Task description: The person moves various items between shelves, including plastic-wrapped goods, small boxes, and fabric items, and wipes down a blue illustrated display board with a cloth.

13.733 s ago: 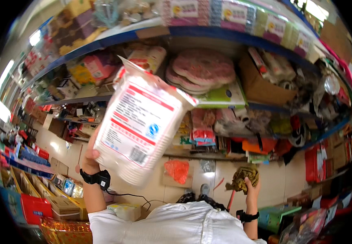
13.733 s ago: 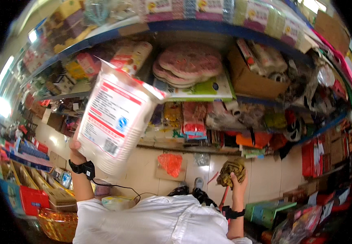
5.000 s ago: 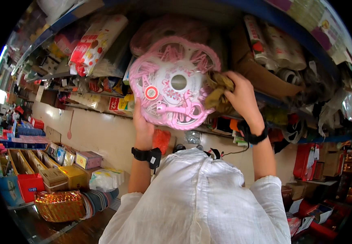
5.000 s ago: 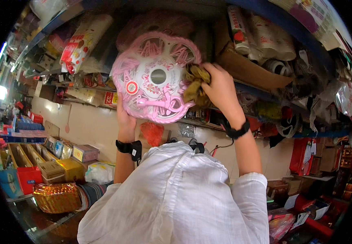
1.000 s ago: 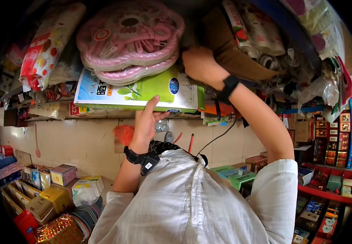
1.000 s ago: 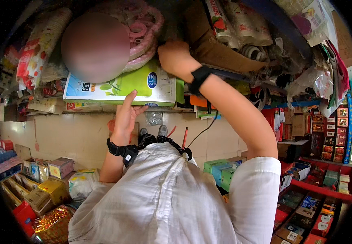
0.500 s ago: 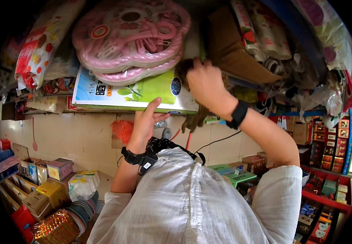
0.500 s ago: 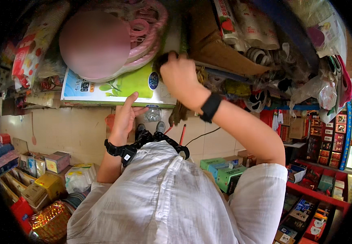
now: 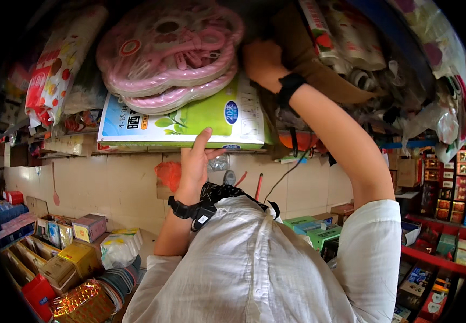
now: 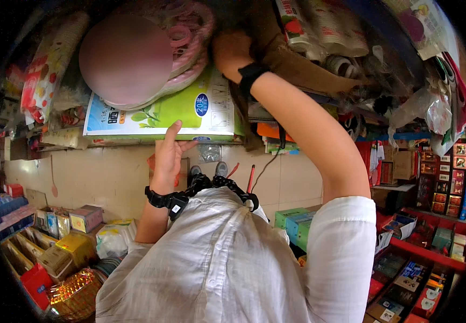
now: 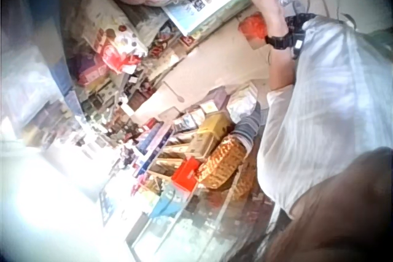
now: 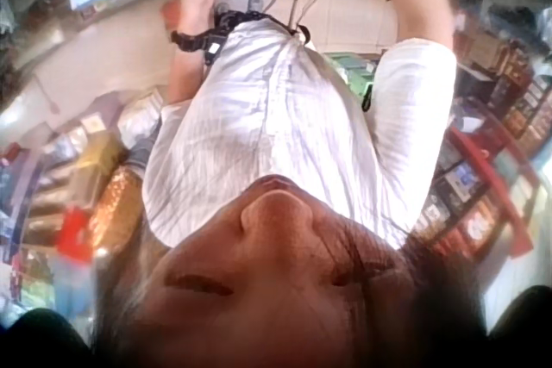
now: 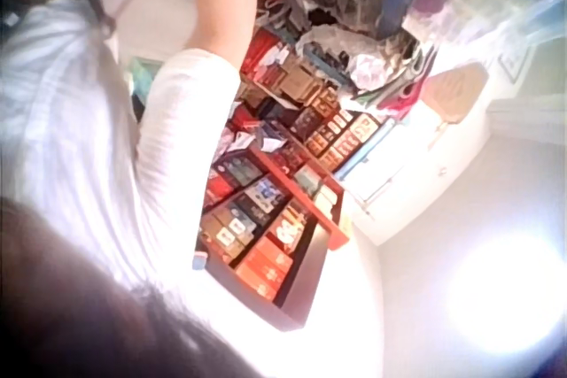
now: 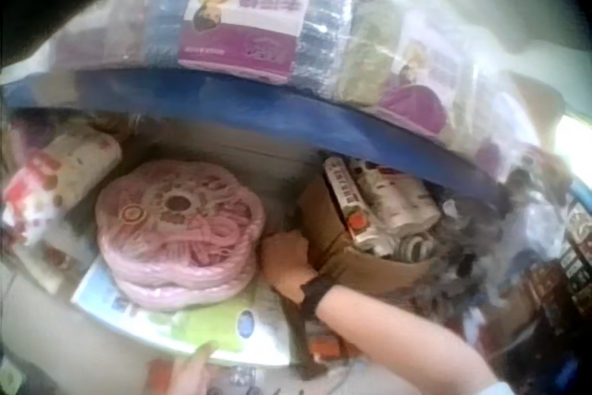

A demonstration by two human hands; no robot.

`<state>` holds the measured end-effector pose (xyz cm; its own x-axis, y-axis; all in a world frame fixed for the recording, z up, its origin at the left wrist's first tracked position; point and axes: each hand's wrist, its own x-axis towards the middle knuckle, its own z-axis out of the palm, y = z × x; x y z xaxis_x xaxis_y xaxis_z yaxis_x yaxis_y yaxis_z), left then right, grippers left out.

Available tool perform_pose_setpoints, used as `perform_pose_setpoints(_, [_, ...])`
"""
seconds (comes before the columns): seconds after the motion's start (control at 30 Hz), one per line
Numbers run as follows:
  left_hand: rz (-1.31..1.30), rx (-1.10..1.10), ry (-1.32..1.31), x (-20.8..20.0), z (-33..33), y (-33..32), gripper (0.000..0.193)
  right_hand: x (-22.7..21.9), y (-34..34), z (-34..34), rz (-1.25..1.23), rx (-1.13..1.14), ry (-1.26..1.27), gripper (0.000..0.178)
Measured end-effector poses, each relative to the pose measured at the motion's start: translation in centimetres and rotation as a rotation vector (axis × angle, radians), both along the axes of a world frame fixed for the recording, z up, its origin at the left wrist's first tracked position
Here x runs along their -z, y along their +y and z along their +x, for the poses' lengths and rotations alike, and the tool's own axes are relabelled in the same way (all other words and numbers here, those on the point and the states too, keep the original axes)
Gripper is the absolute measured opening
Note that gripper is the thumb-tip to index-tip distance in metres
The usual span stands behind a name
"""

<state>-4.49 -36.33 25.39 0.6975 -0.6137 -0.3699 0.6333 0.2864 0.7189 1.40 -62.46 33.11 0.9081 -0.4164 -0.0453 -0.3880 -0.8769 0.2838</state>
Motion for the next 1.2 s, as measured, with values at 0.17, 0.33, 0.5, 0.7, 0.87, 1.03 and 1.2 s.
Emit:
perform_pose_setpoints(0.17, [0.026,-0.065,0.001,-0.3,-0.3,-0.1,0.044,0.5,3.4,-3.5,-0.103,-0.145,-0.113,0.017])
perform_pose_setpoints(0.33, [0.047,-0.087,0.0,-0.7,-0.6,-0.3,0.044,-0.7,6.3,-8.5,-0.053,-0.241,-0.175,0.015])
perform_pose_setpoints(0.5, [0.054,-0.062,0.012,0.1,-0.4,0.0,0.044,-2.9,9.4,-12.5,0.048,-0.326,-0.107,0.015])
perform_pose_setpoints(0.7, [0.048,-0.038,0.049,0.0,-0.2,0.2,0.043,-4.2,11.5,-14.1,0.129,-0.384,-0.031,0.02])
perform_pose_setpoints(0.87, [0.06,-0.028,0.074,0.5,0.1,0.3,0.044,-3.6,11.5,-14.5,0.204,-0.405,-0.078,0.017])
perform_pose_setpoints(1.03, [0.061,0.017,0.052,0.7,0.4,0.5,0.049,-1.6,6.5,-11.4,0.067,-0.288,-0.214,0.014])
perform_pose_setpoints(1.2, [0.022,0.044,-0.007,0.2,0.6,0.2,0.051,0.2,1.1,-7.5,0.016,-0.197,-0.288,0.01])
